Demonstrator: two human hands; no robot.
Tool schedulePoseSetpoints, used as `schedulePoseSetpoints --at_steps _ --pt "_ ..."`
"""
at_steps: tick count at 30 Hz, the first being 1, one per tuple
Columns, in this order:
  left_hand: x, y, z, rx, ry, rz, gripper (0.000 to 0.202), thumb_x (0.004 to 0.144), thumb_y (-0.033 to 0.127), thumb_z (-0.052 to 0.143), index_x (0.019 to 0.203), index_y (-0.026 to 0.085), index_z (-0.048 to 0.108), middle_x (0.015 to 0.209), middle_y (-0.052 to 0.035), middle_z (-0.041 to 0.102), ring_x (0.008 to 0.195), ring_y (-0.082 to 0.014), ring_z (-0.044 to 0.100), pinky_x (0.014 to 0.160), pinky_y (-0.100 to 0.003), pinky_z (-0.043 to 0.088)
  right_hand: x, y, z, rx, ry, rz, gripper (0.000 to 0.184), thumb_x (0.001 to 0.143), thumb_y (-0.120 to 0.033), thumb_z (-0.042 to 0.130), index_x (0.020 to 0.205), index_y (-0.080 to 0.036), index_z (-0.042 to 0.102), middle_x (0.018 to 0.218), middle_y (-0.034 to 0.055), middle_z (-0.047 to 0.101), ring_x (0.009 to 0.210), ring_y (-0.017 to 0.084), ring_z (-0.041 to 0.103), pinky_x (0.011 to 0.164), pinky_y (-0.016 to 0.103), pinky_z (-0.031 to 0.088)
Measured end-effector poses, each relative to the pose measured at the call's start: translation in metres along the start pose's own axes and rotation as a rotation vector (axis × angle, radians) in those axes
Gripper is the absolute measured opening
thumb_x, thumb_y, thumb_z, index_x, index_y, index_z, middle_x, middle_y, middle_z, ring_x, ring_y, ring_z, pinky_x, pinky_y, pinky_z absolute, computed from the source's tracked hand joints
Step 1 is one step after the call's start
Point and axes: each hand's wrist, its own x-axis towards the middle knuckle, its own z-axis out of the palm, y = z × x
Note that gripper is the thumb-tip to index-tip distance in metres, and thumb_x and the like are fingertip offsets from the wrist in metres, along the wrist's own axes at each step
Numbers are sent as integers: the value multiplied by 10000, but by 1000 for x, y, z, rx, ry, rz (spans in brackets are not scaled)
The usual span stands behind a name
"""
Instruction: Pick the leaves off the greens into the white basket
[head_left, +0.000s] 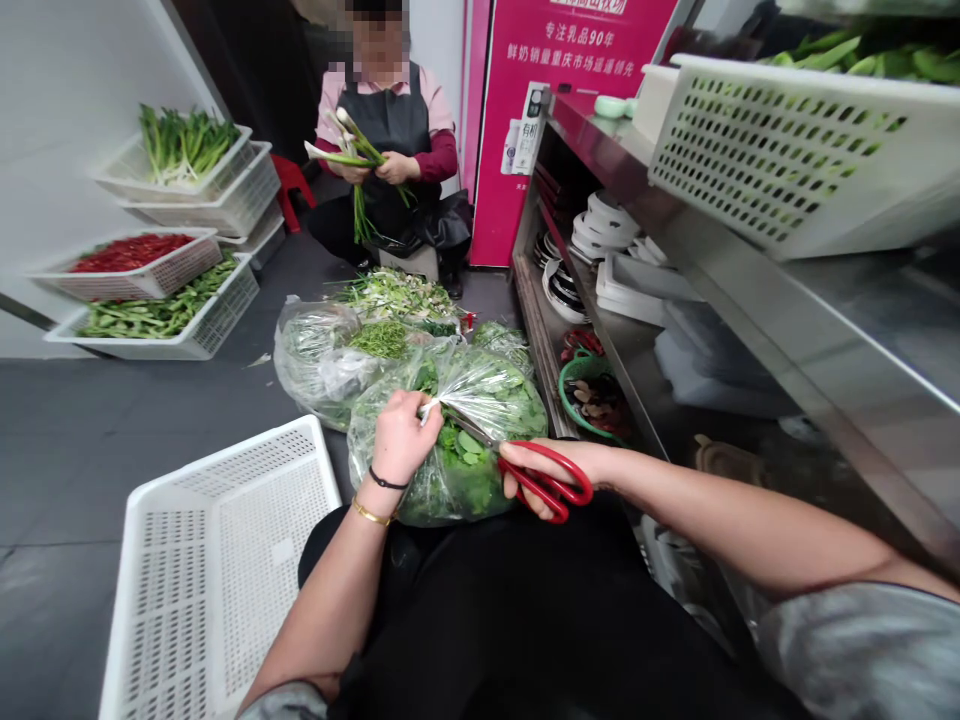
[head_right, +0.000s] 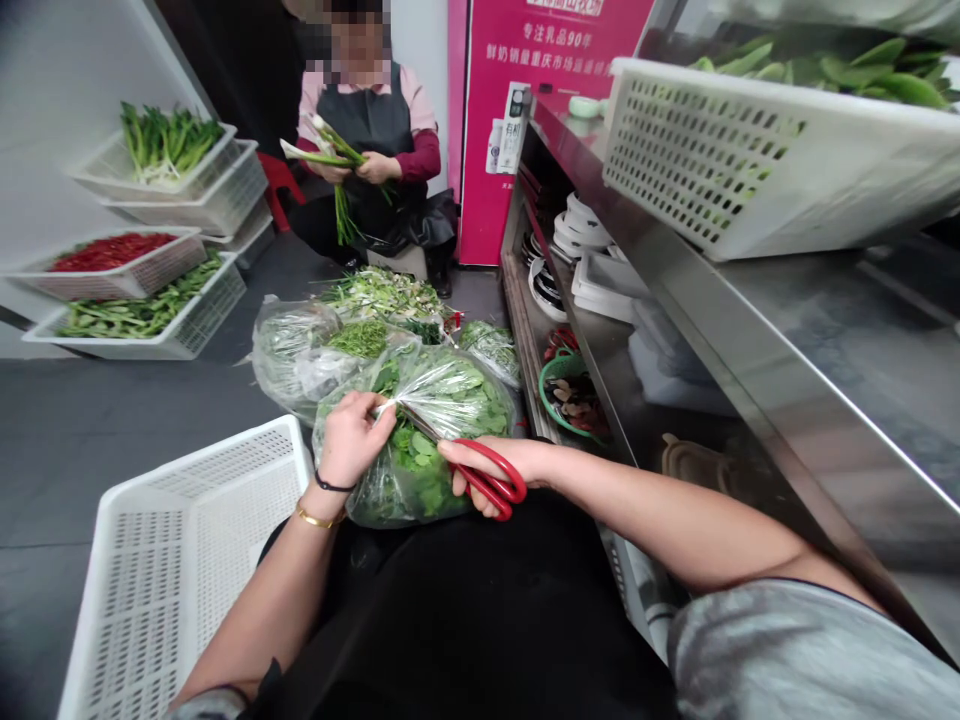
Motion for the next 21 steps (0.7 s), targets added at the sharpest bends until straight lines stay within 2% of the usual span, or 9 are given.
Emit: schedulePoseSetpoints --at_steps 5,9,13,16,21 --pt "-1 1 0 -1 -3 14 174 810 294 512 729 173 608 706 -45 546 668 -175 555 688 -279 452 8 0 0 -12 38 39 709 820 -785 309 775 -125 564 457 10 563 390 116 563 391 208 473" --pt "-6 3 2 21 -24 30 181 828 296 497 728 175 587 715 -48 541 678 -183 547 683 -289 446 23 -11 -2 -19 14 7 732 772 -826 326 756 -130 555 453 6 556 384 113 560 382 209 479" --pt "-12 4 4 7 -41 36 215 861 282 453 688 186 535 699 -43 522 655 -174 527 675 -288 435 36 -17 1 -7 24 -8 740 764 -848 273 741 -150 519 396 -21 504 324 105 494 339 219 455" --pt "-16 6 5 -31 -26 42 250 891 284 403 688 192 514 698 -42 506 668 -176 520 683 -293 431 45 -13 3 -6 35 -64 703 765 -847 280 720 -174 476 365 -45 461 290 100 449 305 214 416" --pt "-22 -2 2 -193 -41 18 245 868 286 428 660 196 520 677 -29 493 683 -172 510 694 -298 428 43 -14 0 -101 117 -258 623 743 -815 420 629 -203 396 320 -80 375 253 80 367 284 193 334"
